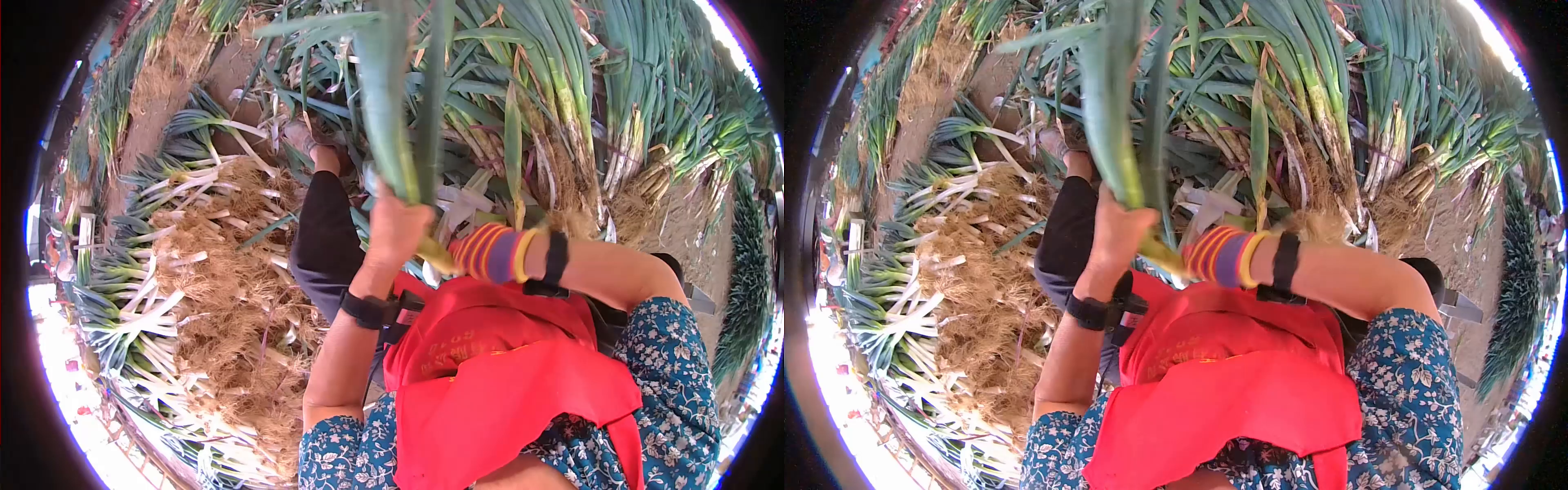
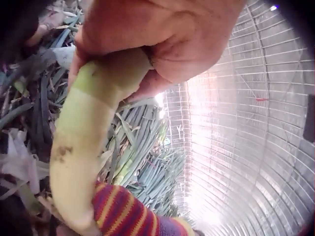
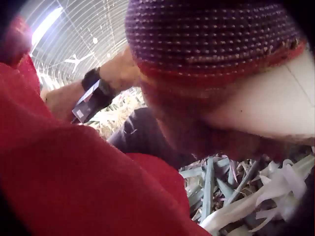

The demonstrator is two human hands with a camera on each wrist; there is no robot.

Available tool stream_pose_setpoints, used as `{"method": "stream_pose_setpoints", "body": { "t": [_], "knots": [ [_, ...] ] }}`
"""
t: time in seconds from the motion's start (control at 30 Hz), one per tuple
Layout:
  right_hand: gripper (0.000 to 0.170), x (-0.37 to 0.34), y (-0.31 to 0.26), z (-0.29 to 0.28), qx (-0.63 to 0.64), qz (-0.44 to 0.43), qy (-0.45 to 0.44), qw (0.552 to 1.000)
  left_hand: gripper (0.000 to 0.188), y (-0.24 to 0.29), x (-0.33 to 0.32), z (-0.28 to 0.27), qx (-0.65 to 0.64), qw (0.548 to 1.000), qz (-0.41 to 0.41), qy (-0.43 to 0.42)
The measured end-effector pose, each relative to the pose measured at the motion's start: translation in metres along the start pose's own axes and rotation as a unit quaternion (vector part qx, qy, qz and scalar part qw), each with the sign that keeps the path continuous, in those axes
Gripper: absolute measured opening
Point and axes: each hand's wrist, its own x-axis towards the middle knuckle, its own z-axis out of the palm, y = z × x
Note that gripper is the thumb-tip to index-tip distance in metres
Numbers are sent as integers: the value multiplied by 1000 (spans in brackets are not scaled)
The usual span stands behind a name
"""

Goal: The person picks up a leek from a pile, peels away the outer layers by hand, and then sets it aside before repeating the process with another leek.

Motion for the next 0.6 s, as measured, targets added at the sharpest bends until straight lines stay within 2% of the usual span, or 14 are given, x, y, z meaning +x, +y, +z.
{"method": "stream_pose_setpoints", "body": {
  "t": [0.03, 0.07, 0.1, 0.17, 0.23, 0.27, 0.3, 0.33, 0.37, 0.43, 0.5, 0.53, 0.57, 0.6],
  "knots": [
    [16, 16, 2, 21, 34, -2, 16, 999, 53, 4, -10, 31, 179, 983, 25, -32],
    [16, -3, 12, 36, 72, -7, 28, 997, 55, 7, -22, 60, 353, 933, 43, -61],
    [17, -6, 26, 47, 109, -12, 46, 993, 58, 21, -25, 60, 356, 922, 97, -113],
    [20, 3, 43, 75, 176, -19, 79, 981, 50, 10, -23, 57, 280, 947, 129, -87],
    [21, -6, 30, 46, 210, -18, 99, 972, 51, -8, -6, 50, 212, 965, 143, -67],
    [24, 13, -10, 16, -66, 41, -60, 995, 52, -12, 2, 46, 144, 976, 156, -50],
    [31, 17, -42, -27, -333, 99, -215, 913, 52, -10, 12, 40, 20, 994, 102, -42],
    [41, 0, -40, -35, -349, 62, -76, 932, 46, -8, 25, 33, -70, 997, -15, -28],
    [41, -7, -42, -46, -351, 64, -72, 931, 32, 8, 30, 25, -244, 967, -64, -14],
    [40, -15, -57, -79, -215, 7, 134, 967, 26, 37, 34, 1, -372, 917, -111, -93],
    [43, -16, -85, -101, -188, 7, 170, 967, 23, 58, 30, 0, -431, 891, -120, -80],
    [46, -16, -97, -110, -130, -2, 198, 972, 23, 56, 31, -2, -443, 880, -131, -108],
    [49, -15, -104, -113, -68, -12, 223, 972, 19, 64, 23, 2, -494, 854, -138, -82],
    [51, -13, -111, -113, -84, -71, 248, 963, 22, 65, 16, 2, -511, 838, -160, -107]
  ]
}}
